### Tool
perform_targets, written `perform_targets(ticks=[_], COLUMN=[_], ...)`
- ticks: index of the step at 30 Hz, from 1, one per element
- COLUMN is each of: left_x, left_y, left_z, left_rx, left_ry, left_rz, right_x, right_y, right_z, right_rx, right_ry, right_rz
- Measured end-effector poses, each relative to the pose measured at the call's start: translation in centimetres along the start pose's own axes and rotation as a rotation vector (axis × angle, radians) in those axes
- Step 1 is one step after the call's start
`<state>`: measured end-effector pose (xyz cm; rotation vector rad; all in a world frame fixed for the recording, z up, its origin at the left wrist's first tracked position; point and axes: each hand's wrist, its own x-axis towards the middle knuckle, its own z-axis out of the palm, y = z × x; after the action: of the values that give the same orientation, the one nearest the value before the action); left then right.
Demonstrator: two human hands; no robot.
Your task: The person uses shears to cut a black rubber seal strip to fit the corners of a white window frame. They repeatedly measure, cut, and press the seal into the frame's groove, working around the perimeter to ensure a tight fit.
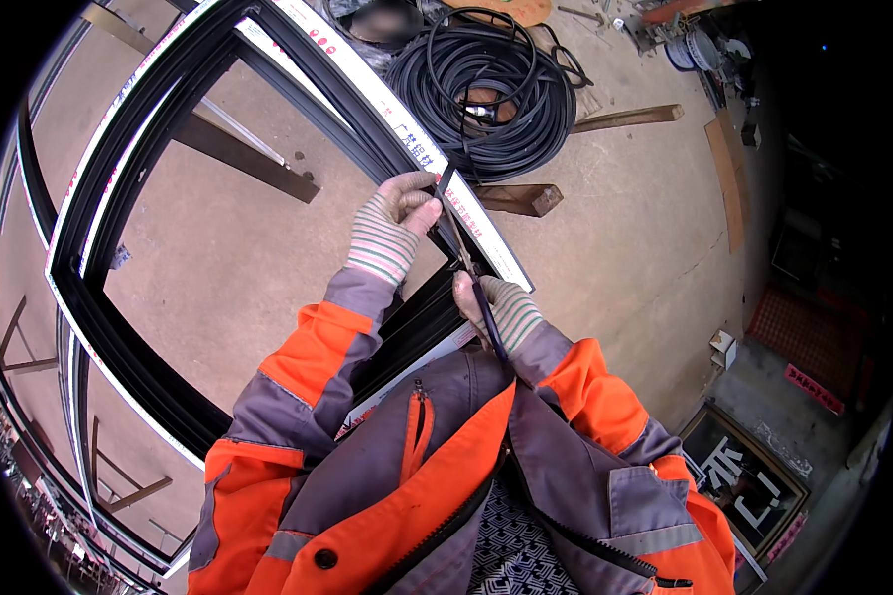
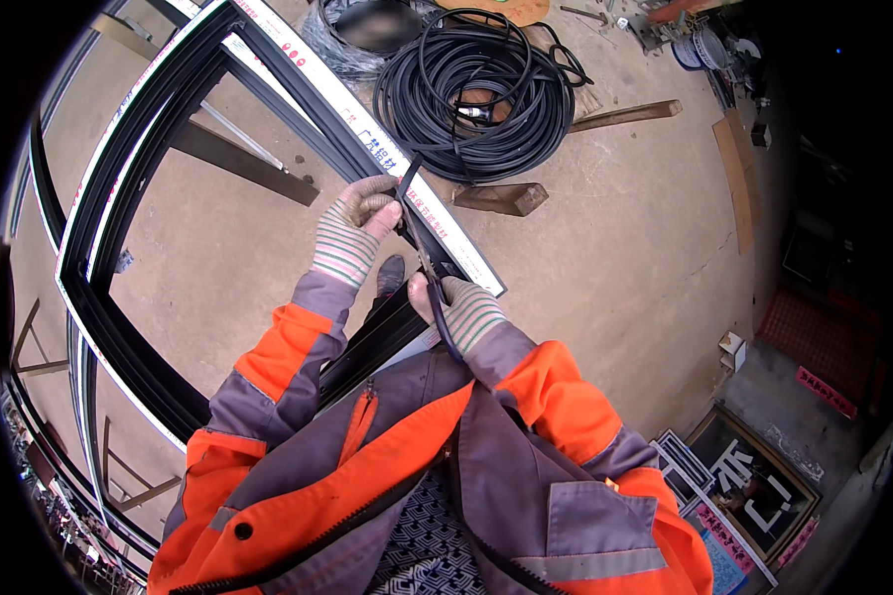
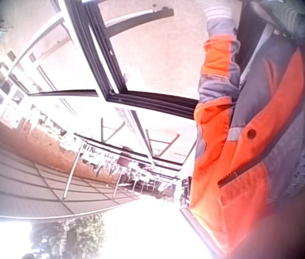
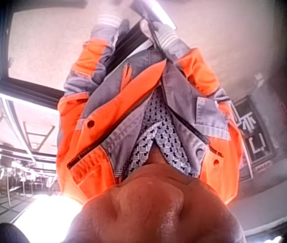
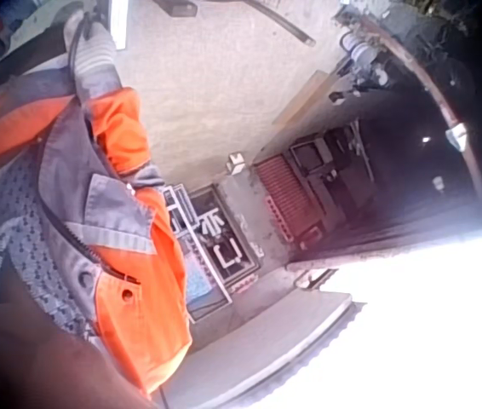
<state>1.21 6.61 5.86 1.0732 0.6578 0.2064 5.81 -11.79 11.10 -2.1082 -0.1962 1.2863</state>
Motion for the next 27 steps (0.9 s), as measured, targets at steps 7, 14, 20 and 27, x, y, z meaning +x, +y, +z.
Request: perform_targets(ticks=[7, 14, 20, 27], left_x=[-0.3, -0.4, -0.5, -0.1], left_y=[0.4, 0.5, 0.5, 0.2], left_z=[0.2, 0.4, 0.4, 0.3], left_rx=[0.089, 0.165, 0.171, 0.179], left_ry=[-0.034, -0.055, -0.061, -0.085], left_rz=[0.031, 0.061, 0.061, 0.065], right_x=[0.6, 0.4, -0.1, -0.6], right_y=[1.0, 0.7, -1.1, -1.5], right_z=[0.4, 0.4, -0.1, 0.0], right_rx=[-0.016, -0.040, -0.059, 0.048], right_ry=[0.013, 0.033, -0.005, -0.005], right_rz=[0.014, -0.004, 0.059, 0.080])
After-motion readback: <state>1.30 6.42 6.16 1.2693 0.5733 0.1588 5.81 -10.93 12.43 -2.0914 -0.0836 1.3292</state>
